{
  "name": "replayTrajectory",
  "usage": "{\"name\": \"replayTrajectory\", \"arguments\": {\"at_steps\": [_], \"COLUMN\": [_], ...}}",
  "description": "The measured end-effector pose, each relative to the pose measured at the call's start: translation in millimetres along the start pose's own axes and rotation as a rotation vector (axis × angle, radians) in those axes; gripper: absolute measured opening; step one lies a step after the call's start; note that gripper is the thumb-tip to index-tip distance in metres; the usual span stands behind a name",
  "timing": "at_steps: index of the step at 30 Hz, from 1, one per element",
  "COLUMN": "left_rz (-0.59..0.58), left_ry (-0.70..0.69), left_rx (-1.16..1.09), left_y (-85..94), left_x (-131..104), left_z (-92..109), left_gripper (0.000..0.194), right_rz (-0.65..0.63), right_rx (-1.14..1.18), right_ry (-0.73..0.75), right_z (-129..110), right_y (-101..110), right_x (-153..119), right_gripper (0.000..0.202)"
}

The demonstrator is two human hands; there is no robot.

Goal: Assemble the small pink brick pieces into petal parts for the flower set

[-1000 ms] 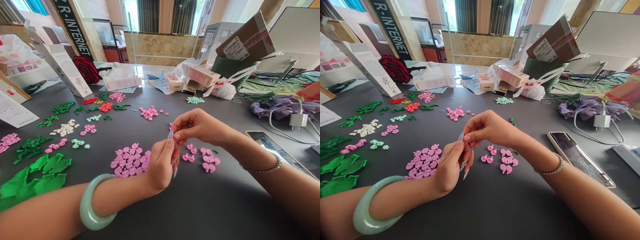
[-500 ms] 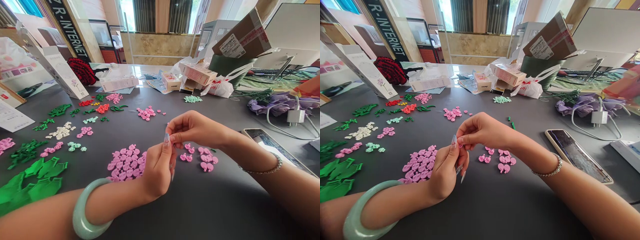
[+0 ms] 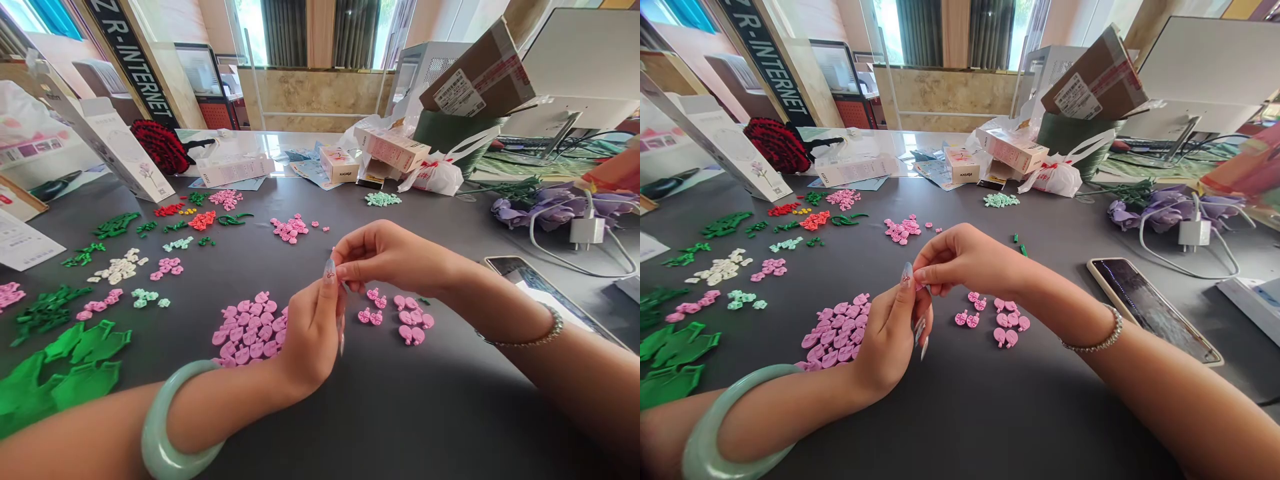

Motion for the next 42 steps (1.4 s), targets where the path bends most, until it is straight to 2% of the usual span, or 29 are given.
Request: {"name": "replayTrajectory", "arguments": {"at_steps": [11, 20, 29, 38, 42], "left_rz": [0.064, 0.117, 0.149, 0.225, 0.236], "left_ry": [0.031, 0.001, 0.077, -0.028, -0.058], "left_rx": [-0.054, 0.005, -0.057, 0.097, 0.178], "left_y": [3.3, 5.3, 5.8, 9.7, 10.3], "left_x": [4.1, 6.3, 6.3, 5.4, 1.3], "left_z": [-4.5, -5.7, -7.7, -5.6, -1.7], "left_gripper": [0.050, 0.049, 0.049, 0.045, 0.044], "right_rz": [0.079, 0.111, 0.090, 0.156, 0.169], "right_rx": [0.030, 0.041, 0.020, 0.100, 0.066], "right_ry": [0.041, 0.042, 0.111, 0.182, 0.186], "right_z": [5.5, 8.7, 16.1, 19.8, 19.7], "right_y": [-4.8, -11.9, -20.6, -28.5, -30.8], "right_x": [3.9, 6.4, 10.5, 9.4, 6.8], "right_gripper": [0.006, 0.009, 0.016, 0.012, 0.012]}}
Point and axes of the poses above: each hand's wrist, its own x-axis towards the middle knuckle, its own y-axis out of the back of the hand, z = x × y, the point moved 3 cm from there along x, towards the middle knuckle, and after that the axes turned 3 degrees about z, right-handed, at the moved point
